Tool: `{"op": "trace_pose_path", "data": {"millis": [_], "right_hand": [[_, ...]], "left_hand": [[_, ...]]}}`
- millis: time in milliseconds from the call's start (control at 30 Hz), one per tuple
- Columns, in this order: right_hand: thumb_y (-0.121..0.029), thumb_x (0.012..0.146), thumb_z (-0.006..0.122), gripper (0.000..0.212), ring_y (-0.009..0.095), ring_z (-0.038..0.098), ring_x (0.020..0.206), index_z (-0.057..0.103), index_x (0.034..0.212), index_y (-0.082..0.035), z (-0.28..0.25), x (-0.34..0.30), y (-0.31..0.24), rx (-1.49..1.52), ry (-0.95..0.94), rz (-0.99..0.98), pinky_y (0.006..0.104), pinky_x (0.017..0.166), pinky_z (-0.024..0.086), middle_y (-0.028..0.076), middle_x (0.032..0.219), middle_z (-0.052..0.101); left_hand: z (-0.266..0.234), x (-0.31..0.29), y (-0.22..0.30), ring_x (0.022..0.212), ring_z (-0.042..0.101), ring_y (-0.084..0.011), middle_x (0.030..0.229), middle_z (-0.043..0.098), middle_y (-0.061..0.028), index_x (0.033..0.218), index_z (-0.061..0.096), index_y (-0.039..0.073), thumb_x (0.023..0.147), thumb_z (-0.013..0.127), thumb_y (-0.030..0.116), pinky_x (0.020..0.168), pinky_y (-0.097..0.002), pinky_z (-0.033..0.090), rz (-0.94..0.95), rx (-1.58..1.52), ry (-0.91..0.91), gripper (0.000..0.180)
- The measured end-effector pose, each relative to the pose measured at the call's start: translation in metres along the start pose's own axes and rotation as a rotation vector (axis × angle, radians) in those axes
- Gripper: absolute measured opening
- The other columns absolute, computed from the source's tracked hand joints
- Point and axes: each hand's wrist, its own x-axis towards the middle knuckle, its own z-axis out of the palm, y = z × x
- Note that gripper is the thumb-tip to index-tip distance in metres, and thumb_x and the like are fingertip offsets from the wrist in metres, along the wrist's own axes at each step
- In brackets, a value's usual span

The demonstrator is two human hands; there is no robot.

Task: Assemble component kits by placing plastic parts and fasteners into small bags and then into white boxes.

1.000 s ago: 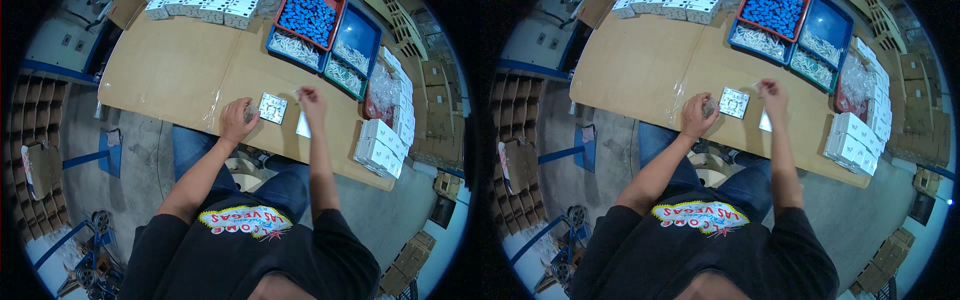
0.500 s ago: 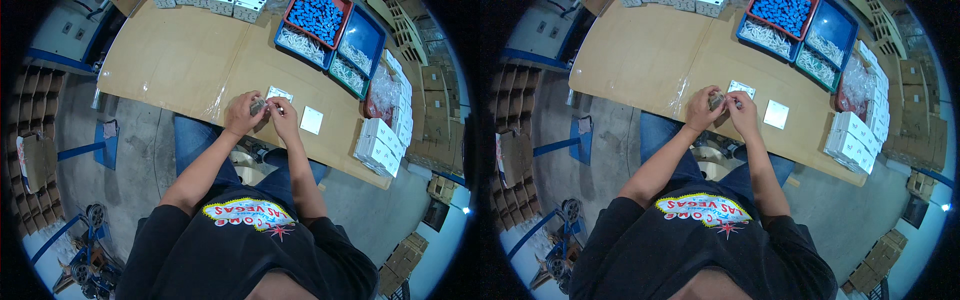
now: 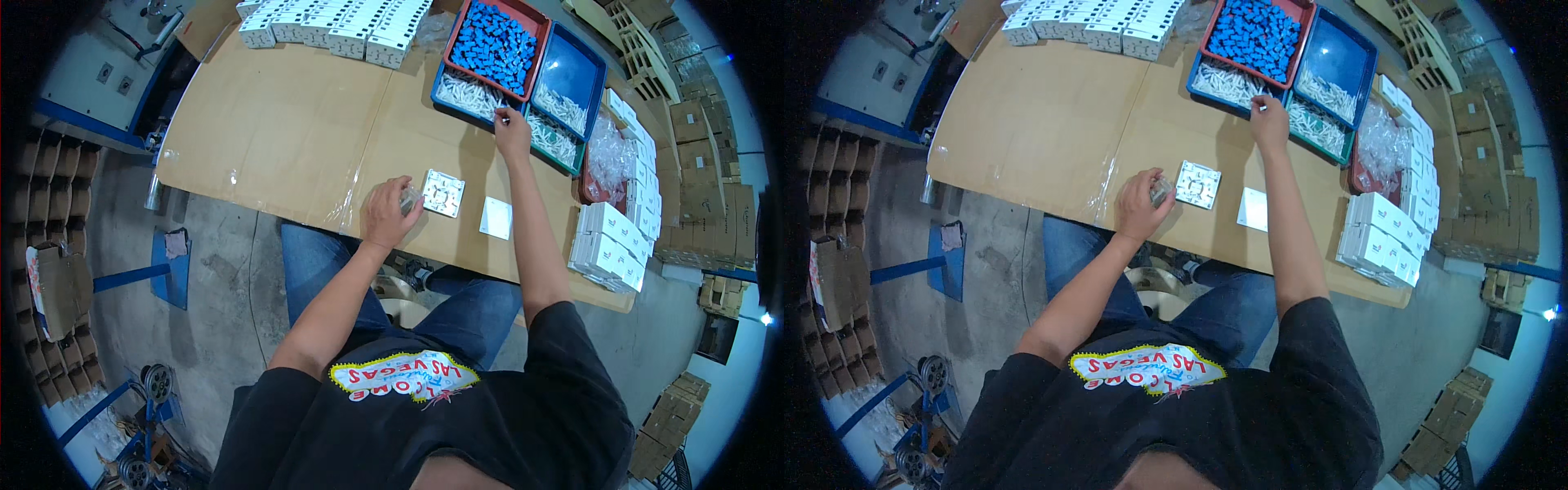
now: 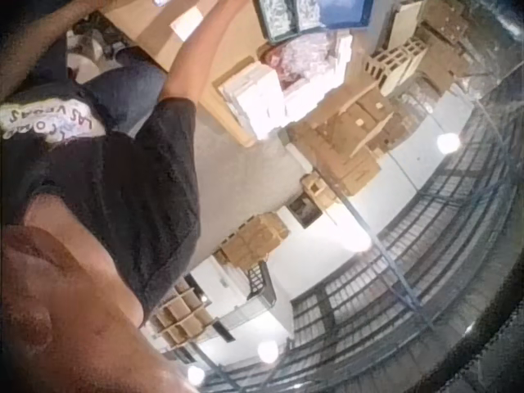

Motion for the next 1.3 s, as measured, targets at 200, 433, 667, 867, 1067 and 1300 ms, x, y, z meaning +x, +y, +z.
{"op": "trace_pose_path", "data": {"millis": [200,433,667,867,1067,1300], "right_hand": [[-0.023,0.091,0.066,0.019,0.039,0.070,0.089,0.077,0.100,-0.010,0.011,0.048,0.018,-0.132,-0.080,-0.021,0.0475,0.077,0.055,0.018,0.096,0.074],[-0.027,0.086,0.069,0.022,0.037,0.070,0.096,0.078,0.098,-0.012,0.036,0.054,0.005,-0.311,-0.097,0.147,0.0505,0.081,0.057,0.018,0.104,0.072],[-0.025,0.087,0.070,0.019,0.036,0.068,0.100,0.077,0.100,-0.013,0.041,0.051,0.004,-0.247,-0.104,0.157,0.0494,0.083,0.056,0.017,0.110,0.069],[-0.024,0.087,0.072,0.018,0.036,0.068,0.102,0.074,0.097,-0.010,0.035,0.051,0.001,-0.270,-0.150,0.100,0.0477,0.084,0.055,0.015,0.109,0.070],[-0.025,0.084,0.076,0.022,0.037,0.068,0.103,0.074,0.099,-0.010,0.034,0.063,0.010,-0.354,-0.305,0.102,0.0499,0.083,0.055,0.014,0.113,0.068],[-0.011,0.083,0.064,0.020,0.039,0.069,0.101,0.074,0.099,-0.005,0.045,0.055,0.001,-0.327,-0.173,0.176,0.0520,0.084,0.056,0.018,0.113,0.068]], "left_hand": [[0.000,0.001,0.002,0.087,0.066,-0.0293,0.101,0.067,-0.0119,0.116,0.062,0.005,0.080,0.080,0.023,0.078,-0.0413,0.053,-0.009,-0.008,-0.007,0.044],[-0.003,0.002,0.003,0.094,0.063,-0.0330,0.102,0.066,-0.0108,0.116,0.062,0.007,0.081,0.078,0.025,0.084,-0.0443,0.051,-0.061,0.007,-0.066,0.042],[-0.002,0.001,0.005,0.095,0.063,-0.0331,0.105,0.066,-0.0109,0.115,0.061,0.007,0.081,0.077,0.025,0.084,-0.0441,0.051,-0.037,0.011,-0.061,0.041],[-0.003,0.003,0.004,0.095,0.063,-0.0329,0.105,0.066,-0.0111,0.115,0.061,0.007,0.082,0.077,0.025,0.084,-0.0437,0.051,-0.031,0.006,-0.051,0.041],[-0.003,0.004,0.007,0.095,0.063,-0.0331,0.104,0.066,-0.0116,0.116,0.061,0.007,0.082,0.077,0.025,0.085,-0.0443,0.051,-0.017,0.021,-0.047,0.042],[0.000,0.000,0.006,0.092,0.064,-0.0314,0.103,0.066,-0.0114,0.115,0.061,0.005,0.081,0.078,0.024,0.084,-0.0436,0.052,0.012,0.029,-0.013,0.042]]}}
